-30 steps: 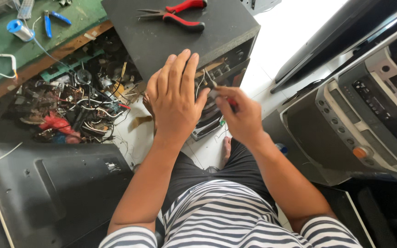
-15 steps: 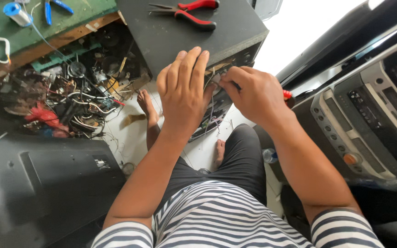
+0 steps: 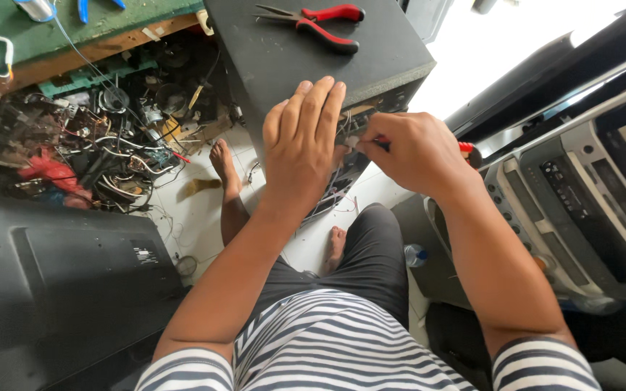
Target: The person works on the back of a black electronic device, using a screwdriver to tighten screws on the rear panel. They then use pliers to cut and adjust wires connected to the device's ports.
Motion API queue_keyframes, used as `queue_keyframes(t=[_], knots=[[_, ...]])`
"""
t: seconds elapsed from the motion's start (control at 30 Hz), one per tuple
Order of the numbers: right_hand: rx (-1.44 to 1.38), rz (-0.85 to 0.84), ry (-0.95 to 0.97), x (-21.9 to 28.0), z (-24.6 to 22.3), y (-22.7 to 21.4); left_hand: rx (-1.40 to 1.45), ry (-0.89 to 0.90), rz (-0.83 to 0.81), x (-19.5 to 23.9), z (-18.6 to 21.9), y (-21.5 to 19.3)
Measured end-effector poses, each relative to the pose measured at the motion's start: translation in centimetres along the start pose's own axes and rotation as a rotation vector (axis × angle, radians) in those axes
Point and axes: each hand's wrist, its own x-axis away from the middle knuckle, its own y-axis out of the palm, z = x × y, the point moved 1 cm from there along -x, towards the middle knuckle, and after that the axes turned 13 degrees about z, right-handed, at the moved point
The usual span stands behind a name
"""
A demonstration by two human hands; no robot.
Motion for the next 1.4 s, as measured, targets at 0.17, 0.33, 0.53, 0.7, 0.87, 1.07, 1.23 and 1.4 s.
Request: queue_keyframes(t=[0.17,0.33,0.53,0.7,0.87,1.07,1.23,1.4], knots=[[-0.187,0.239,-0.037,1.5,1.5,1.4,0.052,-0.004,-0.071,-0.1,0.0,-0.5],[-0.452,0.408,0.224,4.8,2.9,4.9,0.241,-0.044,-0.134,-0.2,-1.0,-1.7],[-0.702,0.454,0.389,7.0,0.7,7.1,0.289,-0.028,-0.218,-0.5,-2.9,-4.8],[-0.566,0.389,0.385,6.0,-1.6,4.6,0.249,-0.072,-0.168,1.3,-3.0,-3.7],[-0.426,0.539,0.075,3.2,-3.4,1.8,0.227,-0.105,-0.021,2.1,-2.8,-2.1],[-0.192,0.440,-0.050,1.7,-2.6,4.3,0.219,-0.130,0.115,2.0,-2.7,-1.3],[-0.180,0.414,-0.041,1.7,-1.5,5.6,0.201,-0.152,0.153,2.5,-2.7,-1.0],[-0.200,0.369,-0.029,1.0,-1.9,4.6,0.204,-0.142,0.159,2.1,-2.9,-0.9]])
